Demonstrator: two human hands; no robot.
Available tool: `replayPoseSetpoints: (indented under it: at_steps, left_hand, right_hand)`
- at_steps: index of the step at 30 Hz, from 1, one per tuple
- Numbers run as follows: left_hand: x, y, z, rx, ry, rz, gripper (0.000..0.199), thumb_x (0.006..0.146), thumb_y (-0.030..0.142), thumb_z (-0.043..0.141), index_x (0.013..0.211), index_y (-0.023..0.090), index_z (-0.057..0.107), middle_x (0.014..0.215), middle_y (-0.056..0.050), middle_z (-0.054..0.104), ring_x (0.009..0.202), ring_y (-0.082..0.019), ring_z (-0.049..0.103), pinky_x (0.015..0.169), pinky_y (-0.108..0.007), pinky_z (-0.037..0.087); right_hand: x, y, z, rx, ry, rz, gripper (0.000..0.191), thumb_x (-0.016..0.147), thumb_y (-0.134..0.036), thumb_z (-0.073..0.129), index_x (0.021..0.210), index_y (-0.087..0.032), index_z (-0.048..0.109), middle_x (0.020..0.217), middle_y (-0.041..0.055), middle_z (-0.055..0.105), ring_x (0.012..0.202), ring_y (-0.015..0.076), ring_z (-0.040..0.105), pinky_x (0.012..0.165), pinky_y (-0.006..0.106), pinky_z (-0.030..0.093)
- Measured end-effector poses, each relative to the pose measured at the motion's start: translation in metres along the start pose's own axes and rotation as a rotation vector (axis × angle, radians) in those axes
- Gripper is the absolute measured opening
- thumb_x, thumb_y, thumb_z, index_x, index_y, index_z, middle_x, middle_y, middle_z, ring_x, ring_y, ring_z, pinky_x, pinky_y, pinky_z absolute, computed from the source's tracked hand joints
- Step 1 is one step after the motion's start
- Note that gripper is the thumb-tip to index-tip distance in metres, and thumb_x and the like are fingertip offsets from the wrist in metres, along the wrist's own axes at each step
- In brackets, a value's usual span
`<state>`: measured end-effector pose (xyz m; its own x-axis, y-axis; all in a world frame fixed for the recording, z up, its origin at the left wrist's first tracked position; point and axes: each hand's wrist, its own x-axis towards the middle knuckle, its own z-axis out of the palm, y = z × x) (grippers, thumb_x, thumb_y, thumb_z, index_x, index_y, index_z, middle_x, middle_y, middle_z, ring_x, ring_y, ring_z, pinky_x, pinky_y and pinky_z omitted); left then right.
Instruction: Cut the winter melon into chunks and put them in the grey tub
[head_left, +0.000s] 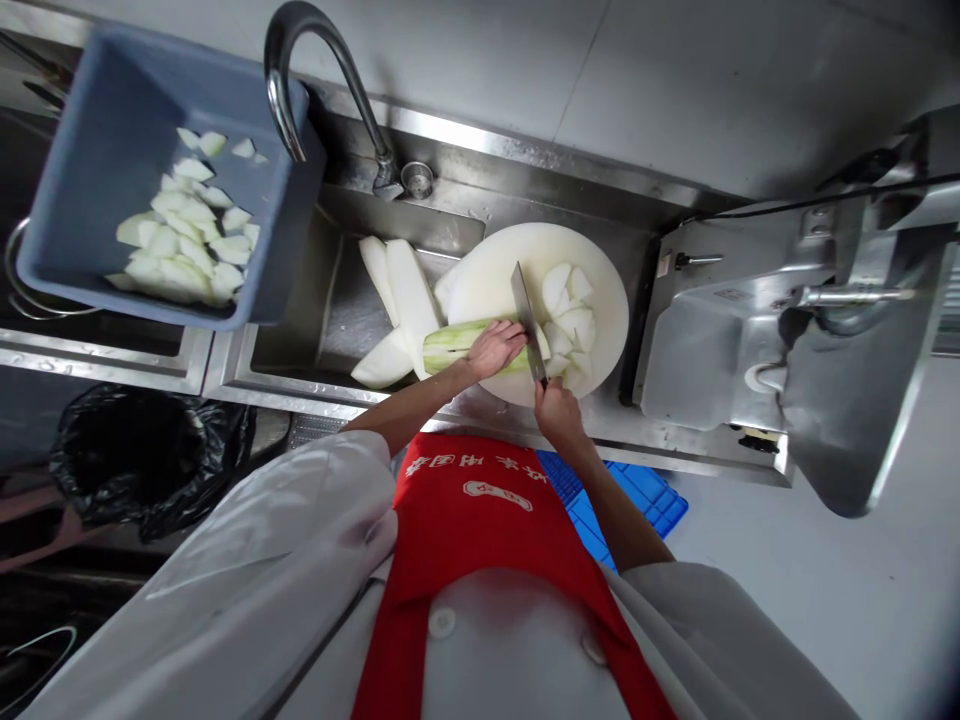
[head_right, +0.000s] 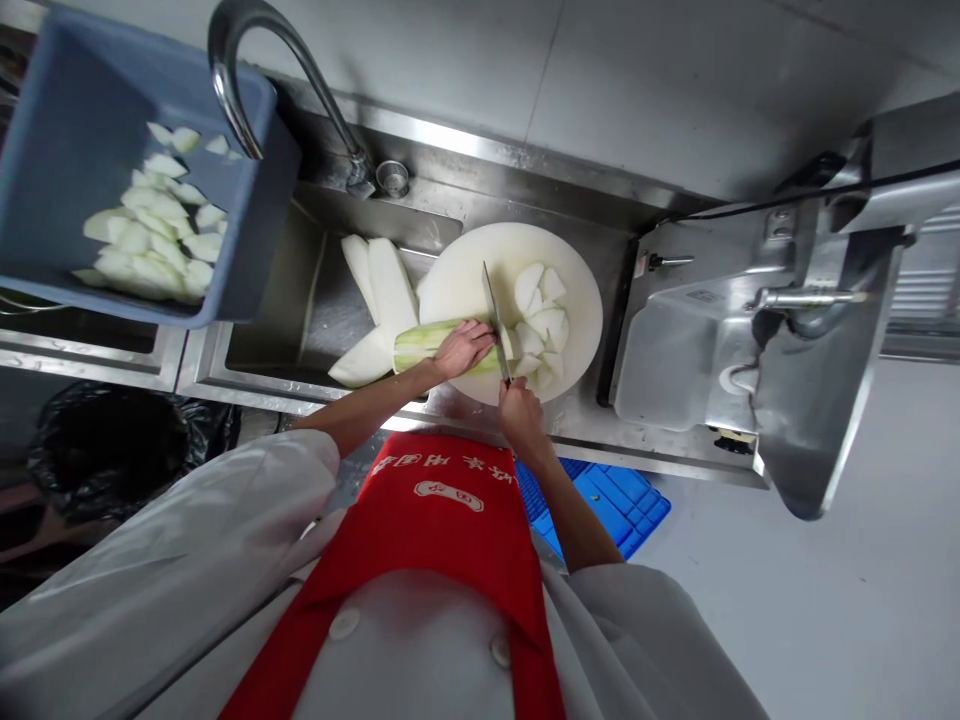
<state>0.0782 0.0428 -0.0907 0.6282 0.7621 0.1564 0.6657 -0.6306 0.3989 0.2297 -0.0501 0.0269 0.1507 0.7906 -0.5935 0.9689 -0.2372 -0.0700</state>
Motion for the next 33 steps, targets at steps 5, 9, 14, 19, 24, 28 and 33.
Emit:
replayPoseSetpoints:
  at_steps: [5,9,14,19,24,28,33]
  left_hand:
    - [-0.004,-0.004,-0.007,-0.027,-0.015,0.034,0.037,0.11,0.03,0.035,0.108,0.019,0.071,0.114,-0.008,0.067,0.101,-0.023,0.054,0.088,-0.037,0.041]
    - [-0.006,-0.004,-0.012,-0.006,-0.018,0.037,0.039,0.11,0.029,0.033,0.107,0.018,0.07,0.109,-0.009,0.067,0.101,-0.023,0.054,0.089,-0.037,0.041]
    - [-0.005,-0.003,-0.01,0.011,-0.04,0.03,0.036,0.109,0.027,0.035,0.108,0.018,0.07,0.109,-0.01,0.067,0.101,-0.024,0.054,0.087,-0.039,0.04]
    - [-0.006,-0.005,-0.005,-0.002,-0.045,0.015,0.036,0.108,0.027,0.036,0.111,0.018,0.07,0.111,-0.011,0.066,0.102,-0.025,0.054,0.09,-0.039,0.041]
    - [-0.002,-0.005,-0.01,-0.04,-0.068,0.004,0.038,0.109,0.029,0.034,0.112,0.018,0.07,0.11,-0.011,0.066,0.103,-0.025,0.055,0.091,-0.04,0.042]
    - [-0.015,-0.006,-0.022,-0.043,-0.1,-0.064,0.041,0.103,0.047,0.051,0.13,0.018,0.064,0.126,-0.015,0.063,0.115,-0.029,0.055,0.099,-0.044,0.044]
    - [-0.055,-0.009,-0.037,0.191,-0.179,-0.226,0.104,0.068,0.062,0.087,0.156,0.026,0.043,0.156,-0.023,0.039,0.136,-0.051,0.038,0.108,-0.069,0.031]
  right_hand:
    - [0.036,-0.004,0.014,0.026,0.047,-0.026,0.035,0.112,-0.034,0.035,0.124,-0.006,0.053,0.111,0.0222,0.073,0.104,0.0292,0.071,0.082,0.031,0.047]
    - [0.03,0.01,0.002,-0.01,0.049,-0.077,0.035,0.112,-0.037,0.035,0.121,-0.009,0.054,0.108,0.0212,0.073,0.103,0.0304,0.071,0.083,0.032,0.047]
    - [-0.014,0.018,-0.013,-0.057,0.015,-0.05,0.034,0.111,-0.039,0.036,0.119,-0.011,0.054,0.099,0.0197,0.073,0.095,0.031,0.073,0.079,0.033,0.046]
    - [-0.025,0.013,-0.013,-0.035,-0.042,-0.044,0.032,0.111,-0.037,0.037,0.117,-0.01,0.054,0.1,0.0202,0.073,0.095,0.0303,0.073,0.078,0.032,0.046]
    - [0.013,-0.01,0.004,0.025,-0.038,-0.01,0.036,0.112,-0.035,0.033,0.124,-0.007,0.052,0.111,0.0235,0.072,0.105,0.0302,0.071,0.083,0.032,0.048]
    - [0.036,-0.015,0.019,0.051,-0.001,-0.029,0.04,0.113,-0.038,0.031,0.132,-0.007,0.048,0.115,0.0237,0.071,0.108,0.0294,0.07,0.087,0.032,0.048]
    - [0.045,0.015,0.015,0.076,0.051,-0.083,0.039,0.112,-0.041,0.035,0.125,-0.01,0.054,0.111,0.0208,0.073,0.105,0.029,0.07,0.086,0.031,0.048]
